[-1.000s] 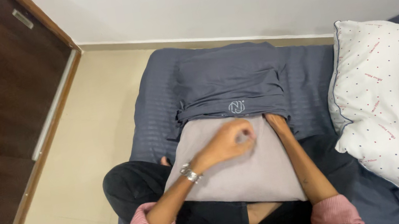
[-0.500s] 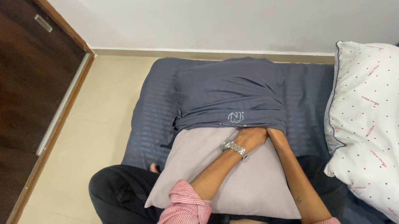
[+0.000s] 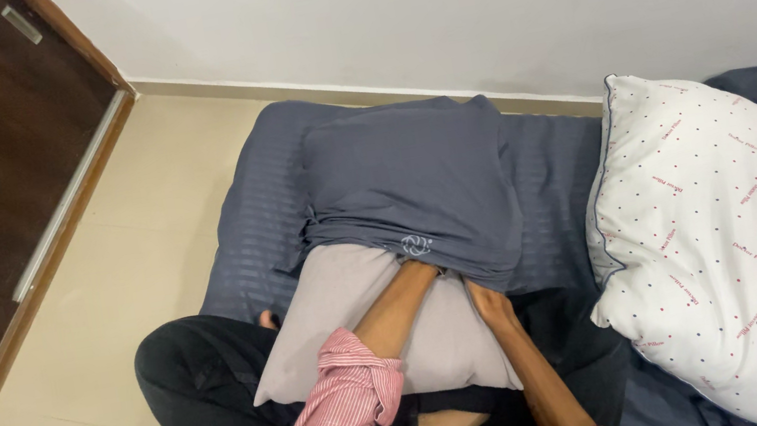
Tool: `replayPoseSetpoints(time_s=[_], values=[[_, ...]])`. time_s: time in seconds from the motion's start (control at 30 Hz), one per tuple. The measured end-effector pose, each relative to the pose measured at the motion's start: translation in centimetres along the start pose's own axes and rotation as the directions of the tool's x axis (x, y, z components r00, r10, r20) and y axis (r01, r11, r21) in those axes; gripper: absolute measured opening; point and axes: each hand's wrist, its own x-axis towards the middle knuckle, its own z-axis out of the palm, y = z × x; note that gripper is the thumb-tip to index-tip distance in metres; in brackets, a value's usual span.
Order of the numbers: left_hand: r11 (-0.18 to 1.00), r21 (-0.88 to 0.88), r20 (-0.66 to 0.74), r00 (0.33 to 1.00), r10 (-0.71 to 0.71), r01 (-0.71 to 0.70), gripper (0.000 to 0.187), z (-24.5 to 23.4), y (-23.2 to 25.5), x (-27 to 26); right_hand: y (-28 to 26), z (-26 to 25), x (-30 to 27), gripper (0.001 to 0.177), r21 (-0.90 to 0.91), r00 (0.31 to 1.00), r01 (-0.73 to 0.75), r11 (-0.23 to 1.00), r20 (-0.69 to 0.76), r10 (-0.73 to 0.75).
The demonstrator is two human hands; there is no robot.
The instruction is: The person sits on a bed and puts a dark gray pillowcase onto a pillow, smoothing the fabric and adjusting the corners. The person then repeats the process with a second pillow and a white patterned pillowcase.
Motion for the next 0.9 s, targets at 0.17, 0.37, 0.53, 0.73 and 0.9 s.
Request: replayPoseSetpoints(time_s=[0.17, 0.37, 0.53, 0.73, 0.9], values=[[1.000, -0.007, 0.004, 1.000, -0.013, 0.013, 0.038, 0.8, 0.0, 1.2, 1.0, 0.0, -2.8, 0.056, -0.034, 0.999, 0.035, 0.999, 0.013, -0.034], [1.000, 0.001, 0.022, 1.000, -0.012, 0.012, 0.038, 1.4, -0.4, 0.7, 1.1, -0.5, -1.4, 0.055, -0.064, 0.999, 0.043, 0.997, -0.025, -0.045], [1.000, 0.020, 0.026, 0.999, 0.019, -0.020, 0.038, 1.8, -0.3, 1.2, 0.1, -1.2, 1.2, 0.053, -0.051, 0.997, 0.036, 0.998, -0.060, -0.039], [0.999, -0.042, -0.086, 0.996, 0.024, -0.028, 0.039, -1.7, 0.2, 4.7, -4.8, -5.7, -2.7, 0.051, -0.069, 0.989, 0.134, 0.989, -0.047, -0.138], [0.992, -0.052, -0.127, 0.986, 0.110, -0.117, 0.039, -5.5, -0.2, 3.7, -11.8, -7.6, -5.2, 0.049, -0.044, 0.982, 0.177, 0.983, -0.062, -0.179]])
